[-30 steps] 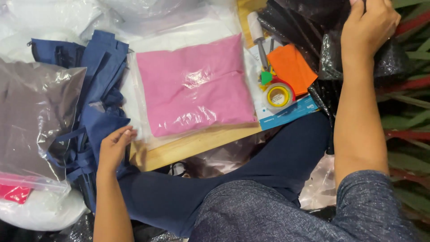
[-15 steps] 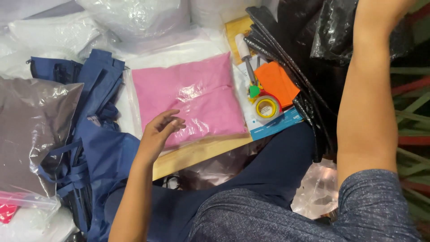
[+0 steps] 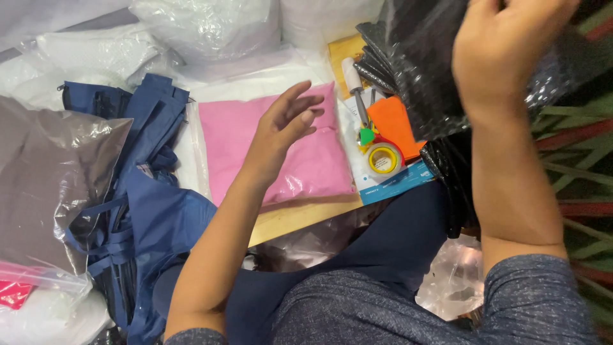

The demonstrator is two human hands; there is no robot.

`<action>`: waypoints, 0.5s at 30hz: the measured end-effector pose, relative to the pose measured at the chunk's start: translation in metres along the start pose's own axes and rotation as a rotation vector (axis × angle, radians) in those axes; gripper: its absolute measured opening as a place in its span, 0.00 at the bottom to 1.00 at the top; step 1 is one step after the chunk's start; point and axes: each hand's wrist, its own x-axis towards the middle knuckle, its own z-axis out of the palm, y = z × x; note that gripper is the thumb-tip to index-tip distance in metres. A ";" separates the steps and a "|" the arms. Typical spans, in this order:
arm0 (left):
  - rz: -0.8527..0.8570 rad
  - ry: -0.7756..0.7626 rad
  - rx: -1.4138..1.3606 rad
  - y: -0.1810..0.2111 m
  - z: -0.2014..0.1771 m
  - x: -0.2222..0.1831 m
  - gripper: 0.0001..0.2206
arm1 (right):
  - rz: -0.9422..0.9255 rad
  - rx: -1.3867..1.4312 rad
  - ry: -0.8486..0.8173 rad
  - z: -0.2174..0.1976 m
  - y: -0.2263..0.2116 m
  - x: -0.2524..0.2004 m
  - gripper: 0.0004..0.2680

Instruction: The person uses a lint roller on a pink garment inside a plastic bag, then folds a blue fabric item and places it into a black bubble-wrap mailer before sealing the mailer with adhesive tape.

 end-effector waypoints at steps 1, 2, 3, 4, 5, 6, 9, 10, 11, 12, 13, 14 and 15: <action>0.012 -0.024 0.001 0.000 0.007 0.008 0.37 | -0.006 0.009 -0.012 0.000 -0.012 -0.002 0.08; 0.023 -0.053 0.000 0.000 0.015 0.018 0.45 | -0.009 0.015 -0.024 -0.002 -0.027 -0.003 0.09; 0.017 -0.055 -0.001 -0.013 0.016 0.031 0.45 | -0.004 0.014 -0.028 0.003 -0.050 -0.007 0.09; -0.039 -0.076 -0.131 -0.026 0.017 0.044 0.42 | -0.080 0.091 -0.017 0.008 -0.074 -0.011 0.09; -0.095 -0.096 -0.262 -0.039 0.019 0.058 0.40 | -0.155 0.168 -0.004 0.013 -0.097 -0.015 0.09; -0.102 -0.106 -0.261 -0.018 0.029 0.056 0.40 | -0.147 0.160 -0.005 0.003 -0.112 -0.020 0.09; -0.113 0.174 -0.246 0.027 0.044 0.056 0.09 | 0.058 0.419 -0.211 -0.019 -0.145 -0.046 0.12; -0.077 0.237 -0.196 0.029 0.041 0.060 0.10 | 0.129 0.458 -0.136 -0.025 -0.147 -0.066 0.11; -0.040 0.300 -0.145 0.030 0.038 0.063 0.11 | 0.200 0.496 -0.060 -0.030 -0.149 -0.085 0.11; -0.042 0.298 -0.143 0.035 0.035 0.064 0.11 | 0.204 0.495 -0.060 -0.032 -0.149 -0.118 0.11; 0.012 0.286 -0.143 0.039 0.031 0.065 0.09 | 0.311 0.484 0.005 -0.034 -0.149 -0.152 0.07; 0.063 0.275 -0.142 0.042 0.028 0.064 0.07 | 0.421 0.474 0.068 -0.037 -0.151 -0.185 0.03; 0.058 0.275 -0.139 0.051 0.022 0.066 0.07 | 0.426 0.475 0.066 -0.026 -0.150 -0.217 0.03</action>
